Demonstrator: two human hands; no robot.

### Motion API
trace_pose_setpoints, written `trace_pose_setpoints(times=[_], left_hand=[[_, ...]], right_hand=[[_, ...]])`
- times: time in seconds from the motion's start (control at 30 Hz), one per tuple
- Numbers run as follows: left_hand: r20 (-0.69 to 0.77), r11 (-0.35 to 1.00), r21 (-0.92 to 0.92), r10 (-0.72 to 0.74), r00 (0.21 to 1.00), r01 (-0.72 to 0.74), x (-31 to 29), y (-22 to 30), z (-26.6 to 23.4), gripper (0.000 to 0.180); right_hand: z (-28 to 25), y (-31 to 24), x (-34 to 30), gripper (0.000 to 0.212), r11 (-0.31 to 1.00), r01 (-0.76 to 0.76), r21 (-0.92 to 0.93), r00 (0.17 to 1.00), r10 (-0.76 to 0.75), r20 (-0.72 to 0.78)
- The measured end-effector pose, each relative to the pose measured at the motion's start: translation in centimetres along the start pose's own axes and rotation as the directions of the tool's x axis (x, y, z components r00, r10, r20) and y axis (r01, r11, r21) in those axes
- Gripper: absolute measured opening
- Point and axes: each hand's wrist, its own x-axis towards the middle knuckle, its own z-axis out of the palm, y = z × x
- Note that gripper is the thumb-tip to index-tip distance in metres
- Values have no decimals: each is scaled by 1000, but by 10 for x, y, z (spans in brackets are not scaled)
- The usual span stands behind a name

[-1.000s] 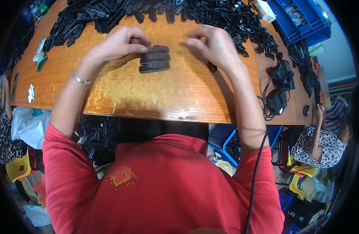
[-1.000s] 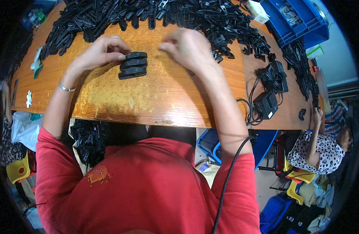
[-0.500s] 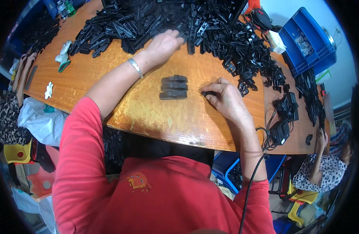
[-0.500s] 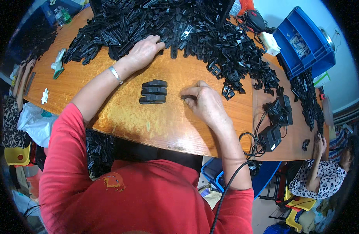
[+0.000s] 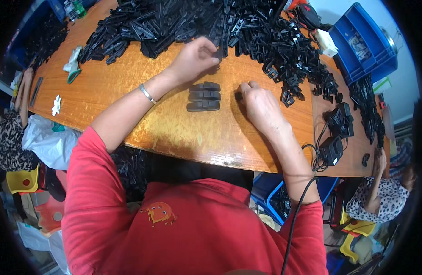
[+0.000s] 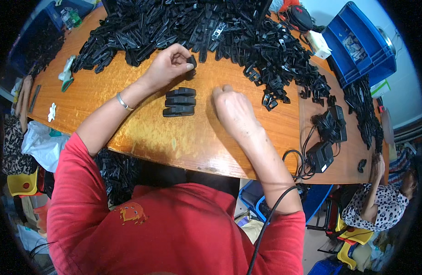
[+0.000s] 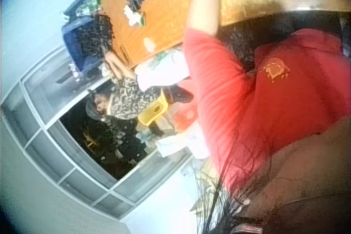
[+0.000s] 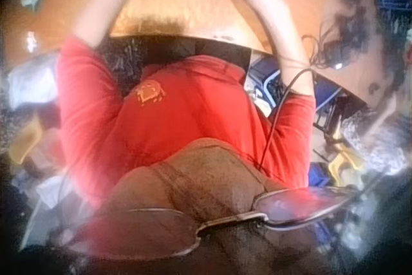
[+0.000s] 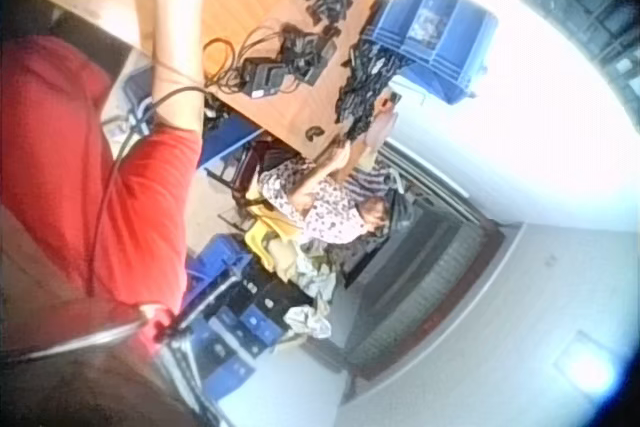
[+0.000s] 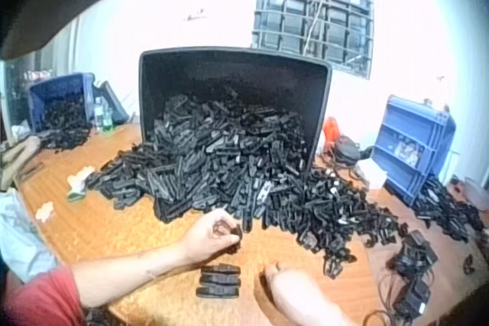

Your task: The person assembles plastic components by fitting small plastic pieces together by hand and stacks the assembled parts in a row on the table.

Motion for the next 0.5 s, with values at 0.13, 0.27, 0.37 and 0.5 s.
trace_pose_setpoints(times=[0.13,0.27,0.37,0.5], left_hand=[[-14,999,-8,50,999,-50,-15,-13,-15,35],[62,818,563,101,993,-119,-17,-17,-29,23],[40,794,589,156,987,-149,-20,-19,-28,18],[13,799,584,164,986,-140,-24,-23,-29,19]], right_hand=[[-5,-12,27,15,998,-20,61,997,24,-71],[16,-16,56,24,964,-169,203,972,197,-128],[30,-16,69,25,967,-128,220,965,173,-198],[38,-4,76,25,968,-109,224,974,149,-170]])
